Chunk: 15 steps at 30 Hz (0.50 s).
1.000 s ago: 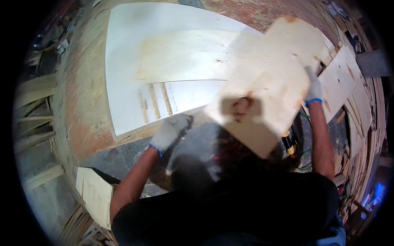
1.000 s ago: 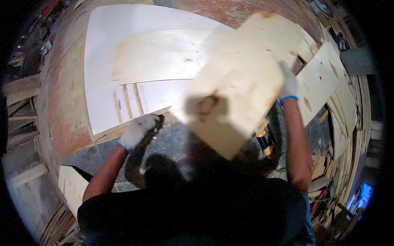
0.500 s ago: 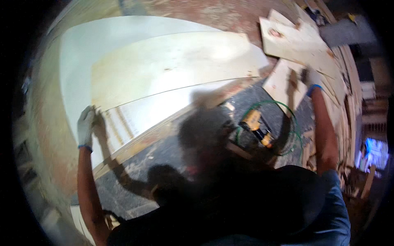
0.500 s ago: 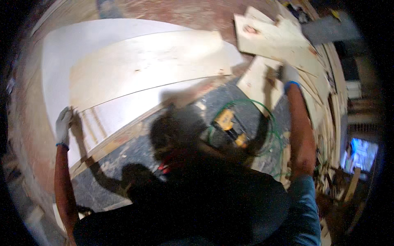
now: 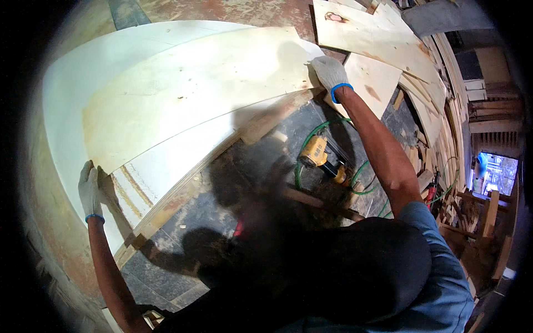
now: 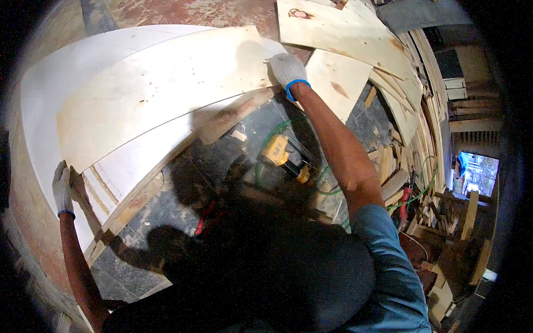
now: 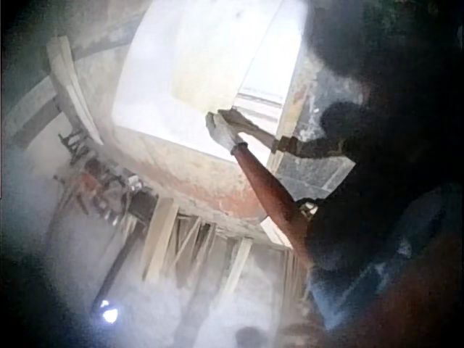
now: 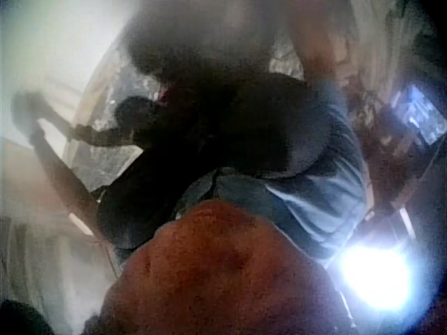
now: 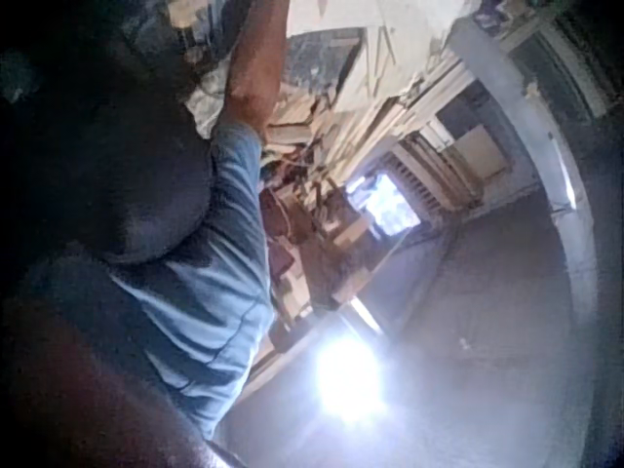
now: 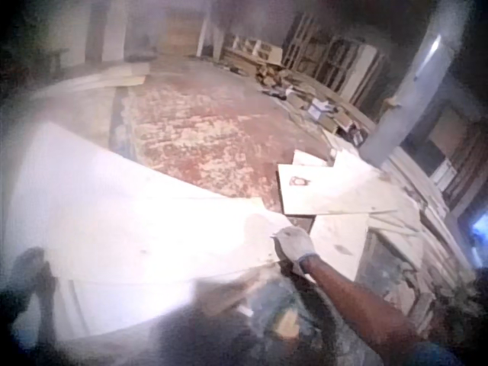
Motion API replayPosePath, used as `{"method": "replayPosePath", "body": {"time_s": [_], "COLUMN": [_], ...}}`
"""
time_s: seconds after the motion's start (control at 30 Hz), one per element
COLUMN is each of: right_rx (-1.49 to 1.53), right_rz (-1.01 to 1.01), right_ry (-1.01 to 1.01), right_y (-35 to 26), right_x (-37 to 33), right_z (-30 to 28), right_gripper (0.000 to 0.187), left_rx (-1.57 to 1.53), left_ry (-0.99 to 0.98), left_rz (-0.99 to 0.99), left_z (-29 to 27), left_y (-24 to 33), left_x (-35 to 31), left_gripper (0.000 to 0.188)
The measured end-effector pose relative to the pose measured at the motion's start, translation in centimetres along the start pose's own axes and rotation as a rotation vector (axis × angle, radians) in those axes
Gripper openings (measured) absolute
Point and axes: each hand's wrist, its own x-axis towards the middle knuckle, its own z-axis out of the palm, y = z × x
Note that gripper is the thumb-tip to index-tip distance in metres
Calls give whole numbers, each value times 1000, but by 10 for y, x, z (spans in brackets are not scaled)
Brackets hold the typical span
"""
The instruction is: The person assembles wooden panels on the floor using a pneumatic nail gun, a hammer, and pliers. They position the wood pieces, drive nails into the joints, and use the hammer to secure the connections and the pliers to remove excess fasteners.
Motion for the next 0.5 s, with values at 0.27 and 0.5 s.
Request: {"method": "replayPosePath", "body": {"time_s": [0.27, 0.5], "right_rx": [292, 668], "right_rz": [313, 262], "right_ry": [-184, -161], "right_y": [-16, -78], "right_x": [-4, -47], "right_z": [-11, -47], "right_gripper": [63, 63], "left_rx": [-218, -693], "left_ry": [52, 74], "left_rz": [-183, -344], "left_z": [6, -63], "left_y": [15, -104], "left_x": [-17, -89], "left_gripper": [48, 44]}}
